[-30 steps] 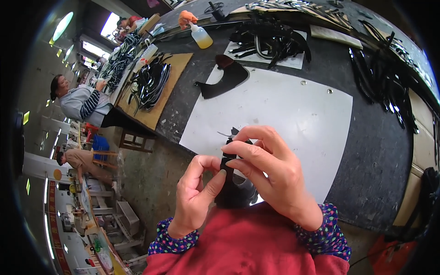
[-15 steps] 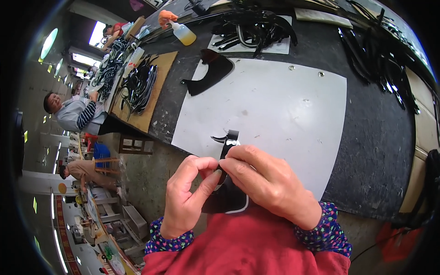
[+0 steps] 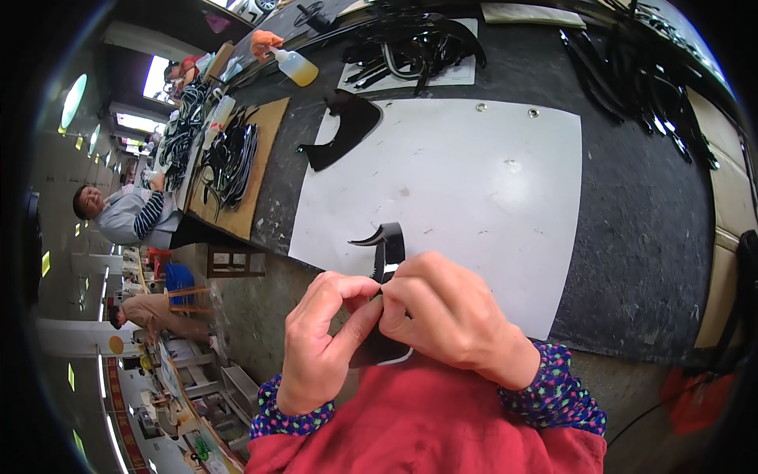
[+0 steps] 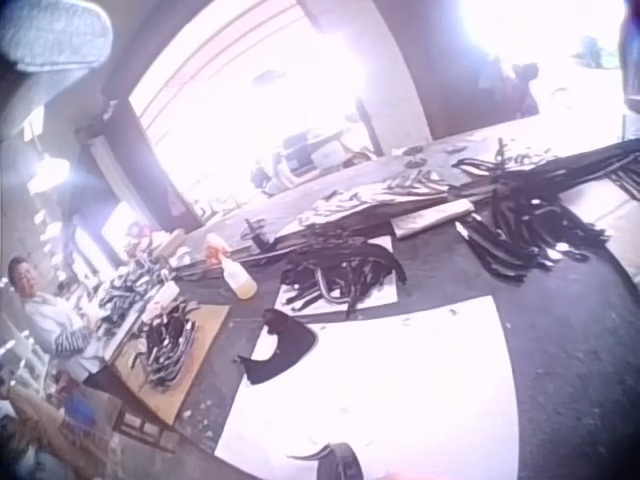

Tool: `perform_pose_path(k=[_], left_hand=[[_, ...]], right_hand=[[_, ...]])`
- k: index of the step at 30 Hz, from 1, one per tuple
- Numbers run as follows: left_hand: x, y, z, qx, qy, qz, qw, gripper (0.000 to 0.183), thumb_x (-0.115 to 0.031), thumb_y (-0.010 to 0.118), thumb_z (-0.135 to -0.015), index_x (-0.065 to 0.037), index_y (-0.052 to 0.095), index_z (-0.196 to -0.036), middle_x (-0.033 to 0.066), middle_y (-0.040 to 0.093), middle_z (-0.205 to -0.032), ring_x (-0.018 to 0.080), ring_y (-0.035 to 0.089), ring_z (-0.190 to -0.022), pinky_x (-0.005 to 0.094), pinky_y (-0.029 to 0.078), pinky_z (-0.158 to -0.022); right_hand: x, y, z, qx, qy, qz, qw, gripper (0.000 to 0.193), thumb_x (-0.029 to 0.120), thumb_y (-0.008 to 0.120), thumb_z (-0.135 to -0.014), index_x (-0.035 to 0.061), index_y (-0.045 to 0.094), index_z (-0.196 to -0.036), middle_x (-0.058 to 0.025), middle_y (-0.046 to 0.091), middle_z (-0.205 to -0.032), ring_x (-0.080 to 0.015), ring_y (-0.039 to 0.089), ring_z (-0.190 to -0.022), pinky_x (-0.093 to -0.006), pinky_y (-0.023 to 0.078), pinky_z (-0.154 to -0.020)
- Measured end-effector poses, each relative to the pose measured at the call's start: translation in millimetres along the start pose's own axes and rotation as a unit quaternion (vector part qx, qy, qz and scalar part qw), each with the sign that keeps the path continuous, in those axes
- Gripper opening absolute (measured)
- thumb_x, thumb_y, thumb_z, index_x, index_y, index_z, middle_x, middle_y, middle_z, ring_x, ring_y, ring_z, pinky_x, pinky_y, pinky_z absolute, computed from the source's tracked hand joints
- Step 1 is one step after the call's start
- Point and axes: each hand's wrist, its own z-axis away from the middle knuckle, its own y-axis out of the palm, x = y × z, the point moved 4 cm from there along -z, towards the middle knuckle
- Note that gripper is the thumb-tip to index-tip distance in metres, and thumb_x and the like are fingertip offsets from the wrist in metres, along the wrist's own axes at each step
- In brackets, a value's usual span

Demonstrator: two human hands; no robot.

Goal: The recorder is organizing and manually assembling various pre-cut components of shoe uppers on a workbench.

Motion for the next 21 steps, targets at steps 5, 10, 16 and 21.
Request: perform_pose_path(k=[5,10,16,21], left_hand=[[8.6,-0.4,2.8,0.03,-0.095,0.147,0.984,0.013,-0.006,0.066,-0.089,-0.002,0.063,-0.101,0.0062,0.059,-0.085,0.017,0.057,-0.078,0.0286,0.046,-0.074],[14.3,0.3,6.6,0.032,-0.149,0.213,0.965,0.013,-0.006,0.065,-0.091,-0.001,0.063,-0.103,0.0043,0.059,-0.086,0.0134,0.057,-0.08,0.0262,0.047,-0.076],[6.1,-1.7,6.3,0.021,-0.114,0.158,0.981,0.014,-0.005,0.066,-0.09,-0.002,0.063,-0.103,0.0058,0.061,-0.088,0.0161,0.058,-0.082,0.0277,0.047,-0.076],[1.3,1.2,5.9,0.01,-0.068,0.072,0.995,0.015,-0.004,0.067,-0.088,-0.003,0.064,-0.103,0.0082,0.062,-0.091,0.0222,0.06,-0.084,0.0313,0.046,-0.077]], right_hand=[[-23.7,-9.7,25.7,-0.092,0.402,-0.392,0.823,0.011,-0.011,0.06,-0.083,-0.0018,0.059,-0.088,-0.0043,0.056,-0.093,-0.0079,0.055,-0.078,-0.0217,0.047,-0.065],[-7.1,-18.8,20.9,-0.043,0.305,-0.239,0.921,0.015,-0.011,0.065,-0.078,-0.0026,0.063,-0.09,-0.0082,0.062,-0.093,-0.0118,0.059,-0.078,-0.0222,0.049,-0.066],[10.9,-15.7,4.6,-0.023,0.11,-0.047,0.992,0.024,-0.011,0.072,-0.073,-0.0029,0.064,-0.093,-0.0132,0.064,-0.089,-0.0235,0.064,-0.078,-0.0324,0.054,-0.064],[12.2,-16.6,3.3,-0.007,0.106,-0.024,0.994,0.026,-0.01,0.073,-0.071,-0.0036,0.063,-0.094,-0.0135,0.063,-0.089,-0.025,0.064,-0.077,-0.0323,0.054,-0.063]])
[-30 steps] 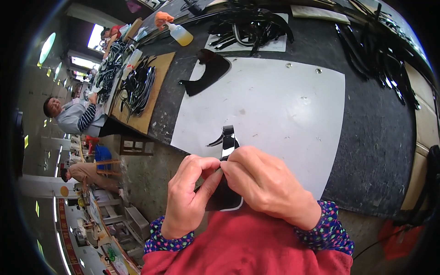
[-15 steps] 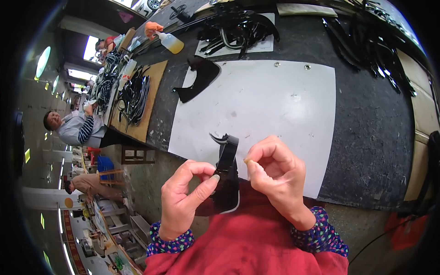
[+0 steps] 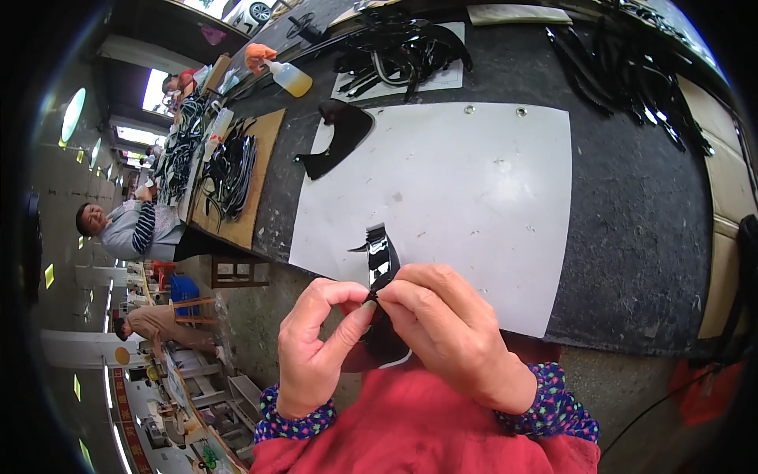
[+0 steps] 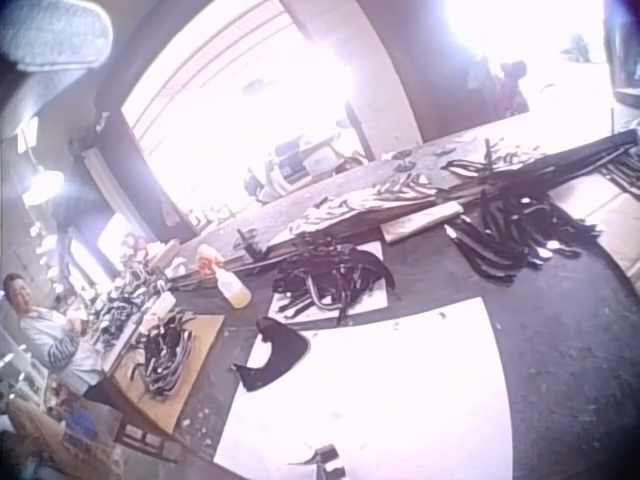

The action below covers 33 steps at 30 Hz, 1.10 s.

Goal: The recorder is organizing and manually assembling various pre-cut components of shoe uppers on a workbench.

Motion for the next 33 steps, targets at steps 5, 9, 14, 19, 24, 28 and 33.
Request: perform_pose_path(k=[5,9,14,19,24,28,33], left_hand=[[-11.6,5.1,-0.7,-0.038,0.135,-0.141,0.98,0.017,0.003,0.069,-0.083,-0.001,0.064,-0.098,0.0096,0.063,-0.089,0.023,0.06,-0.08,0.0325,0.047,-0.075],[-14.6,11.4,-0.7,-0.041,0.181,-0.187,0.965,0.019,0.004,0.069,-0.08,-0.002,0.064,-0.098,0.0101,0.063,-0.089,0.0275,0.059,-0.081,0.0371,0.046,-0.078],[-16.4,12.8,0.4,-0.063,0.181,-0.188,0.963,0.02,0.005,0.07,-0.08,-0.001,0.064,-0.098,0.0101,0.063,-0.088,0.0278,0.059,-0.08,0.0373,0.046,-0.077],[-9.4,4.5,3.2,-0.023,0.069,-0.061,0.995,0.015,0.001,0.069,-0.084,-0.001,0.064,-0.098,0.0081,0.062,-0.087,0.0206,0.06,-0.08,0.0312,0.047,-0.075],[8.5,2.3,6.3,-0.004,-0.064,0.158,0.985,0.014,-0.004,0.067,-0.09,0.0,0.064,-0.102,0.0052,0.062,-0.088,0.0119,0.059,-0.082,0.0249,0.048,-0.076],[6.5,0.9,6.1,-0.015,-0.063,0.156,0.986,0.014,-0.003,0.067,-0.09,0.0,0.064,-0.103,0.0045,0.062,-0.089,0.0113,0.059,-0.082,0.0246,0.048,-0.077],[1.6,1.7,6.3,-0.002,-0.02,0.098,0.995,0.015,-0.003,0.067,-0.089,-0.001,0.064,-0.103,0.0066,0.063,-0.09,0.0139,0.06,-0.081,0.026,0.048,-0.075]], right_hand=[[4.9,-1.3,1.3,0.007,-0.028,0.046,0.999,0.026,-0.01,0.071,-0.071,-0.0044,0.062,-0.094,-0.0126,0.061,-0.088,-0.0248,0.062,-0.075,-0.0331,0.053,-0.061],[8.9,0.5,-1.8,0.046,-0.046,0.112,0.992,0.022,-0.009,0.068,-0.07,-0.0035,0.059,-0.09,-0.0114,0.058,-0.085,-0.0236,0.061,-0.071,-0.0325,0.052,-0.059],[4.9,5.3,-1.7,0.024,-0.014,0.104,0.994,0.019,-0.009,0.067,-0.07,-0.0018,0.057,-0.085,-0.0103,0.057,-0.084,-0.0212,0.06,-0.071,-0.0311,0.052,-0.058],[-25.1,0.8,12.9,0.022,0.281,-0.321,0.904,0.012,-0.006,0.065,-0.081,-0.0015,0.056,-0.087,-0.0056,0.058,-0.089,-0.0085,0.056,-0.075,-0.024,0.05,-0.065],[-25.6,-1.3,21.8,-0.051,0.324,-0.374,0.867,0.009,-0.008,0.064,-0.085,-0.0037,0.061,-0.092,-0.0053,0.06,-0.095,-0.0084,0.056,-0.078,-0.0226,0.048,-0.07],[-0.2,-3.8,7.2,-0.043,0.015,-0.03,0.999,0.025,-0.01,0.075,-0.071,-0.0008,0.066,-0.093,-0.0121,0.063,-0.091,-0.021,0.061,-0.073,-0.0294,0.05,-0.061],[10.1,-5.8,1.2,-0.01,-0.045,0.049,0.998,0.028,-0.01,0.074,-0.069,-0.0028,0.063,-0.094,-0.0119,0.061,-0.09,-0.0233,0.06,-0.072,-0.032,0.049,-0.06]])
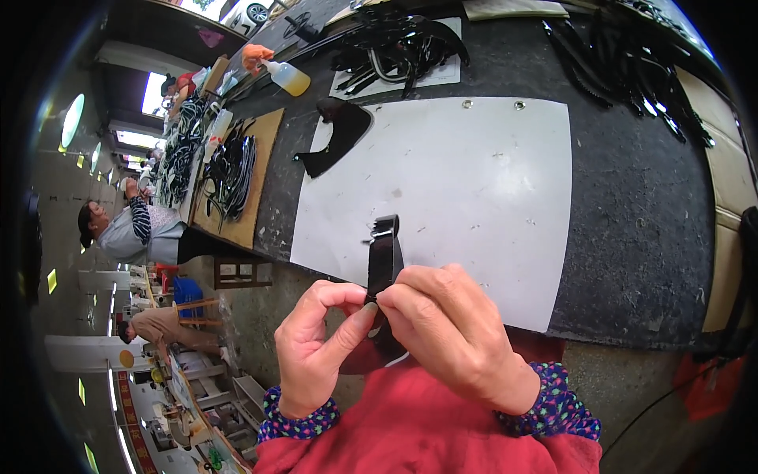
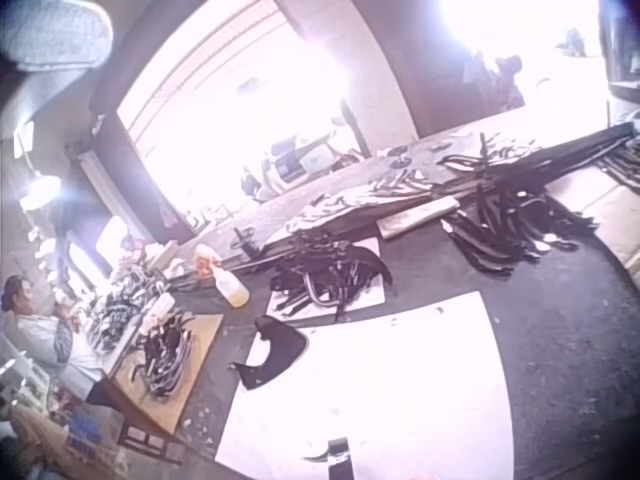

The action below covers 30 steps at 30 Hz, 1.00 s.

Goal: The recorder is organizing and manually assembling various pre-cut components of shoe uppers on a workbench.

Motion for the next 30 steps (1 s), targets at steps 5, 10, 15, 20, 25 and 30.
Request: perform_pose_path(k=[5,10,15,20,25,30], left_hand=[[-5.8,1.0,-0.9,0.004,0.031,-0.066,0.997,0.015,-0.003,0.068,-0.088,-0.001,0.065,-0.102,0.009,0.063,-0.092,0.0175,0.062,-0.08,0.0276,0.049,-0.074],[-3.1,1.7,-4.4,0.014,0.04,-0.065,0.997,0.015,-0.002,0.067,-0.088,-0.001,0.064,-0.102,0.0095,0.063,-0.092,0.0186,0.062,-0.08,0.0284,0.05,-0.073],[3.5,2.1,-3.3,0.02,-0.025,0.011,0.999,0.014,-0.004,0.066,-0.09,0.0,0.064,-0.103,0.0069,0.062,-0.09,0.0149,0.061,-0.082,0.0266,0.049,-0.075],[8.5,0.9,-2.1,0.017,-0.047,0.044,0.998,0.014,-0.006,0.066,-0.091,0.0,0.064,-0.103,0.0048,0.061,-0.089,0.0125,0.059,-0.083,0.0254,0.047,-0.077],[7.0,1.5,-0.6,0.014,-0.057,0.056,0.997,0.014,-0.007,0.066,-0.091,0.0,0.064,-0.104,0.0045,0.061,-0.089,0.0121,0.059,-0.084,0.0248,0.047,-0.078],[4.9,2.9,0.1,0.015,-0.043,0.056,0.997,0.014,-0.006,0.065,-0.092,0.0,0.064,-0.104,0.0043,0.061,-0.089,0.0117,0.059,-0.084,0.0246,0.048,-0.077]], right_hand=[[0.7,-0.1,-0.2,0.033,-0.03,0.036,0.998,0.026,-0.008,0.073,-0.07,-0.0045,0.061,-0.093,-0.0125,0.059,-0.091,-0.0226,0.059,-0.071,-0.0322,0.048,-0.058],[-2.8,3.8,-4.5,0.091,-0.062,0.061,0.992,0.025,-0.005,0.07,-0.069,-0.0049,0.058,-0.092,-0.0126,0.056,-0.088,-0.023,0.056,-0.068,-0.0323,0.049,-0.059],[-7.6,7.1,-0.8,0.079,-0.043,0.038,0.995,0.025,-0.009,0.067,-0.067,-0.0039,0.057,-0.09,-0.0126,0.056,-0.086,-0.0237,0.057,-0.067,-0.0321,0.05,-0.059],[-10.3,3.3,5.7,0.037,-0.026,-0.008,0.999,0.025,-0.013,0.067,-0.067,-0.0033,0.058,-0.088,-0.0132,0.058,-0.087,-0.0236,0.059,-0.069,-0.0326,0.05,-0.057],[-4.5,0.0,3.4,0.013,-0.05,-0.004,0.999,0.025,-0.01,0.072,-0.07,-0.0046,0.061,-0.092,-0.013,0.061,-0.091,-0.0221,0.06,-0.07,-0.0321,0.049,-0.056],[-3.7,1.2,4.2,0.022,-0.056,0.029,0.998,0.026,-0.01,0.072,-0.071,-0.005,0.061,-0.093,-0.0129,0.059,-0.09,-0.0225,0.059,-0.069,-0.0322,0.048,-0.056]])
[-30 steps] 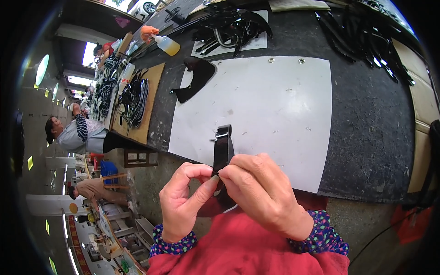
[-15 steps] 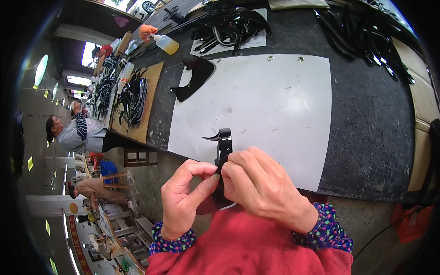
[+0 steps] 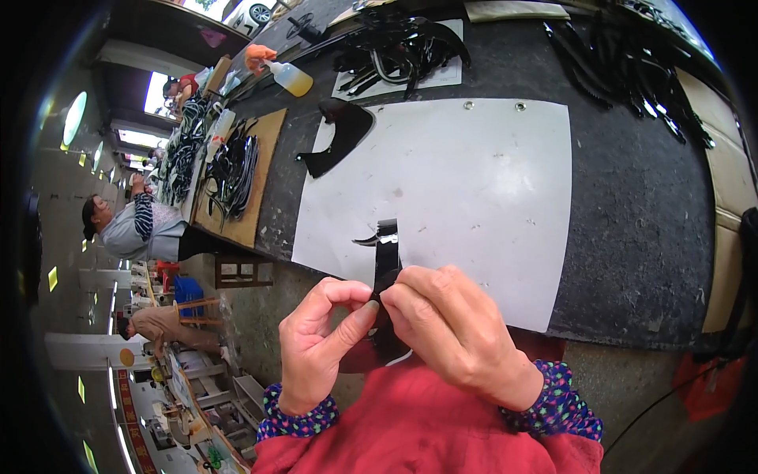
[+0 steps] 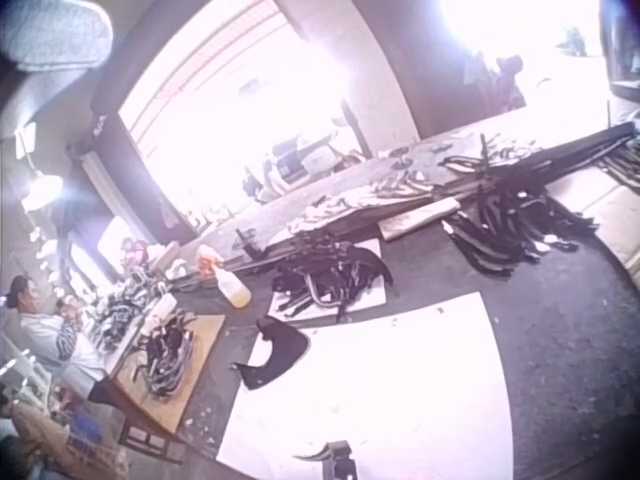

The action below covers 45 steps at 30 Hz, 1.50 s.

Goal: The recorder is organizing and manually assembling various pre-cut components of shoe uppers on a workbench.

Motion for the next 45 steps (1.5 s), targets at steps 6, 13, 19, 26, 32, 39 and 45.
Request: perform_pose_path(k=[6,13,19,26,32,39,45], left_hand=[[3.4,0.3,1.2,0.014,-0.053,0.033,0.998,0.016,-0.006,0.065,-0.092,0.001,0.063,-0.106,0.0041,0.062,-0.093,0.0104,0.059,-0.086,0.0233,0.048,-0.078],[9.3,-7.2,4.4,-0.026,-0.063,0.076,0.995,0.018,-0.007,0.065,-0.093,0.003,0.063,-0.108,0.0032,0.063,-0.098,0.0093,0.058,-0.089,0.0228,0.048,-0.082],[6.8,-4.2,1.9,-0.012,-0.06,0.092,0.994,0.017,-0.007,0.065,-0.093,0.002,0.063,-0.108,0.0026,0.063,-0.098,0.0093,0.058,-0.09,0.0232,0.047,-0.083],[9.2,8.7,5.9,0.029,-0.057,0.075,0.995,0.016,-0.006,0.063,-0.094,0.0,0.062,-0.108,0.003,0.062,-0.096,0.0101,0.058,-0.088,0.024,0.048,-0.082],[20.3,9.2,10.2,0.033,-0.135,0.204,0.969,0.018,-0.006,0.061,-0.096,0.002,0.061,-0.112,0.0014,0.063,-0.101,0.0068,0.058,-0.093,0.0213,0.047,-0.084],[16.5,3.9,7.0,-0.017,-0.092,0.222,0.971,0.022,-0.007,0.061,-0.097,0.002,0.058,-0.116,0.0033,0.064,-0.103,0.0071,0.059,-0.094,0.0213,0.048,-0.084],[10.9,-6.7,6.1,-0.05,-0.074,0.252,0.964,0.023,-0.006,0.063,-0.095,0.002,0.058,-0.116,0.0026,0.064,-0.101,0.0062,0.06,-0.091,0.0202,0.049,-0.081]], right_hand=[[0.3,5.1,-2.0,0.001,0.022,0.028,0.999,0.024,-0.012,0.068,-0.069,-0.0033,0.059,-0.089,-0.0126,0.058,-0.089,-0.0232,0.058,-0.067,-0.0317,0.049,-0.056],[-27.1,-10.5,17.8,-0.031,0.204,-0.048,0.977,0.018,-0.01,0.065,-0.079,-0.0019,0.058,-0.094,-0.0118,0.061,-0.089,-0.0179,0.06,-0.071,-0.0269,0.05,-0.061],[-6.2,19.3,15.8,0.019,0.45,-0.515,0.729,0.031,0.009,0.06,-0.097,-0.0054,0.054,-0.124,-0.0076,0.065,-0.106,-0.011,0.061,-0.096,-0.0247,0.049,-0.084],[-8.6,47.7,17.4,-0.117,0.442,-0.5,0.735,0.011,0.006,0.067,-0.092,0.0039,0.058,-0.086,0.0006,0.059,-0.081,-0.0039,0.053,-0.072,-0.0204,0.042,-0.062],[-29.7,54.9,15.2,-0.077,0.533,-0.512,0.669,0.057,0.049,0.041,-0.103,0.0033,0.062,-0.078,0.0003,0.057,-0.067,-0.0062,0.049,-0.06,-0.0241,0.039,-0.056],[-10.1,45.6,26.4,0.0,0.425,-0.382,0.821,0.037,0.033,0.049,-0.104,-0.0002,0.061,-0.093,-0.0015,0.059,-0.076,-0.0079,0.055,-0.069,-0.0234,0.045,-0.063],[-12.3,50.5,21.5,-0.015,0.386,-0.458,0.801,0.029,0.023,0.049,-0.104,-0.0001,0.062,-0.094,-0.0025,0.063,-0.082,-0.0071,0.056,-0.074,-0.0238,0.047,-0.068]])
